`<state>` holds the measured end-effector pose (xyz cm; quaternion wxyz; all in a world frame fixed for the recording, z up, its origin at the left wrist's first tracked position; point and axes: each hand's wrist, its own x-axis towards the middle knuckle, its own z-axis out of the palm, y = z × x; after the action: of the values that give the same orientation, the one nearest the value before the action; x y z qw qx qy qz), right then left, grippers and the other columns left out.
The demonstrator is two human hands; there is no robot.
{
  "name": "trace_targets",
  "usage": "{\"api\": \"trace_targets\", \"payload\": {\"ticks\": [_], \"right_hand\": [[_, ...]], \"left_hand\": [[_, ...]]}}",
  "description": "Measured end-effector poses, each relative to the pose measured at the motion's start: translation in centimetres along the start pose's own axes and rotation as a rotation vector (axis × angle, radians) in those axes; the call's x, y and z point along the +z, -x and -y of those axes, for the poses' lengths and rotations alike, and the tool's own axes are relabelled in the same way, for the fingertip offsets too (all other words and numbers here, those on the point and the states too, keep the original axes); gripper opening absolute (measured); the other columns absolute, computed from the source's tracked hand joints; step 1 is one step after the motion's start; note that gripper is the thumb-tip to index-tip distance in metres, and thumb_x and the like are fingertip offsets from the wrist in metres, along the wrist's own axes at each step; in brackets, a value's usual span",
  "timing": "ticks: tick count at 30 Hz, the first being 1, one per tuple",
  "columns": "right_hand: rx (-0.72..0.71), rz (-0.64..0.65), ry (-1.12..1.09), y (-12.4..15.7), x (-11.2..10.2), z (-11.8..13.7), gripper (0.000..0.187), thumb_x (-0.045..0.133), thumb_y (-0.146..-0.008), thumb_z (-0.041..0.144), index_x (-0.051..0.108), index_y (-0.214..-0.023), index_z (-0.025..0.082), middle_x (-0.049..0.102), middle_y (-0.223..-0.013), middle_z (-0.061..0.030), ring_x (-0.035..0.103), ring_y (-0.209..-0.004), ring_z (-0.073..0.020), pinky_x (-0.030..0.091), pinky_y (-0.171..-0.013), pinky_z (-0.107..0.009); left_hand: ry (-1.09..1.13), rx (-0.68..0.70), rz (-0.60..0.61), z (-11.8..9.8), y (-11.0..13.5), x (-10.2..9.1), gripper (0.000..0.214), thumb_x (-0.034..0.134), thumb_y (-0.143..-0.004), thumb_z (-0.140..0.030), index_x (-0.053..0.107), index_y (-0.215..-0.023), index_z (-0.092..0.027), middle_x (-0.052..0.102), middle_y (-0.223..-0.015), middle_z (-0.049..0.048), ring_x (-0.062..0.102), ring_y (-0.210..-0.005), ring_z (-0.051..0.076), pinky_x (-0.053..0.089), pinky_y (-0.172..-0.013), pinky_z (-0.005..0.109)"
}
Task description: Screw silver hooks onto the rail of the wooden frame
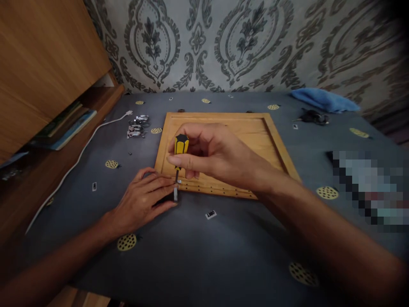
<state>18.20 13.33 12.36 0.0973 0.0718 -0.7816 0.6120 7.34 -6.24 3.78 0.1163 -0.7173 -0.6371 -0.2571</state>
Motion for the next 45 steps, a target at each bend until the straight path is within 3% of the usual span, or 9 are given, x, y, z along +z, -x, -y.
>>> {"api": "trace_targets", "payload": {"ticks": [2,4,8,12,19,29,35,45], "right_hand": [[0.016,0.101,-0.029,0.1,-0.4,0.3,0.006,0.062,-0.091,0.014,0.057,-0.091,0.017,0.059,-0.075,0.0042,0.059,-0.061,-0.0078,0.049,-0.058,-0.022],[0.019,0.109,-0.022,0.1,-0.5,0.4,0.007,0.063,-0.091,0.016,0.057,-0.087,0.018,0.057,-0.072,0.0044,0.059,-0.06,-0.0088,0.049,-0.058,-0.023],[-0.035,-0.123,0.161,0.1,0.6,-0.3,0.028,0.073,-0.088,0.025,0.051,-0.071,0.019,0.048,-0.065,0.0042,0.048,-0.059,-0.009,0.038,-0.051,-0.024],[-0.109,-0.226,0.277,0.2,1.6,-1.0,0.036,0.073,-0.088,0.031,0.045,-0.07,0.021,0.044,-0.064,0.0046,0.04,-0.059,-0.0093,0.032,-0.05,-0.025],[-0.143,-0.426,0.229,0.5,1.5,-0.3,0.031,0.068,-0.092,0.037,0.045,-0.077,0.022,0.047,-0.072,0.0026,0.045,-0.061,-0.0109,0.042,-0.054,-0.027],[-0.099,-0.362,0.289,0.3,1.4,-1.9,0.038,0.07,-0.09,0.045,0.044,-0.076,0.023,0.048,-0.069,0.0021,0.045,-0.061,-0.0125,0.045,-0.054,-0.028],[-0.101,-0.327,0.284,0.2,1.4,-2.1,0.04,0.067,-0.091,0.049,0.04,-0.075,0.024,0.046,-0.067,0.0024,0.044,-0.06,-0.0127,0.043,-0.052,-0.029],[-0.139,-0.313,0.404,0.2,1.3,-1.6,0.046,0.066,-0.092,0.047,0.031,-0.072,0.025,0.045,-0.065,0.0033,0.041,-0.06,-0.0123,0.034,-0.055,-0.029]], "left_hand": [[0.002,0.001,0.008,0.0,0.0,0.0,0.024,0.063,-0.099,-0.032,0.063,-0.117,-0.017,0.075,-0.111,0.0061,0.07,-0.103,0.02,0.044,-0.102,0.043],[0.0,0.001,0.006,0.0,0.0,0.0,0.024,0.062,-0.099,-0.033,0.063,-0.117,-0.017,0.075,-0.11,0.0061,0.071,-0.102,0.02,0.044,-0.101,0.043],[-0.006,-0.004,-0.016,0.0,0.0,0.1,0.023,0.061,-0.1,-0.034,0.064,-0.116,-0.018,0.075,-0.109,0.0056,0.071,-0.101,0.02,0.045,-0.099,0.043],[-0.001,-0.01,-0.003,0.0,0.0,0.0,0.024,0.061,-0.1,-0.035,0.064,-0.118,-0.02,0.076,-0.109,0.0045,0.071,-0.102,0.02,0.045,-0.1,0.043],[0.003,-0.011,0.002,-0.1,0.0,0.0,0.024,0.062,-0.099,-0.034,0.063,-0.118,-0.02,0.076,-0.11,0.0053,0.071,-0.102,0.02,0.046,-0.1,0.044],[0.009,-0.014,0.011,0.0,0.0,0.0,0.024,0.06,-0.1,-0.035,0.063,-0.118,-0.02,0.076,-0.11,0.0055,0.071,-0.103,0.02,0.045,-0.099,0.043],[0.004,-0.033,-0.003,0.0,-0.1,0.2,0.029,0.061,-0.098,-0.044,0.065,-0.115,-0.021,0.077,-0.107,0.0045,0.072,-0.1,0.02,0.046,-0.097,0.043],[0.016,-0.041,-0.015,-0.1,-0.2,0.1,0.021,0.065,-0.097,-0.035,0.067,-0.111,-0.02,0.077,-0.107,0.0042,0.073,-0.098,0.02,0.046,-0.097,0.043]]}}
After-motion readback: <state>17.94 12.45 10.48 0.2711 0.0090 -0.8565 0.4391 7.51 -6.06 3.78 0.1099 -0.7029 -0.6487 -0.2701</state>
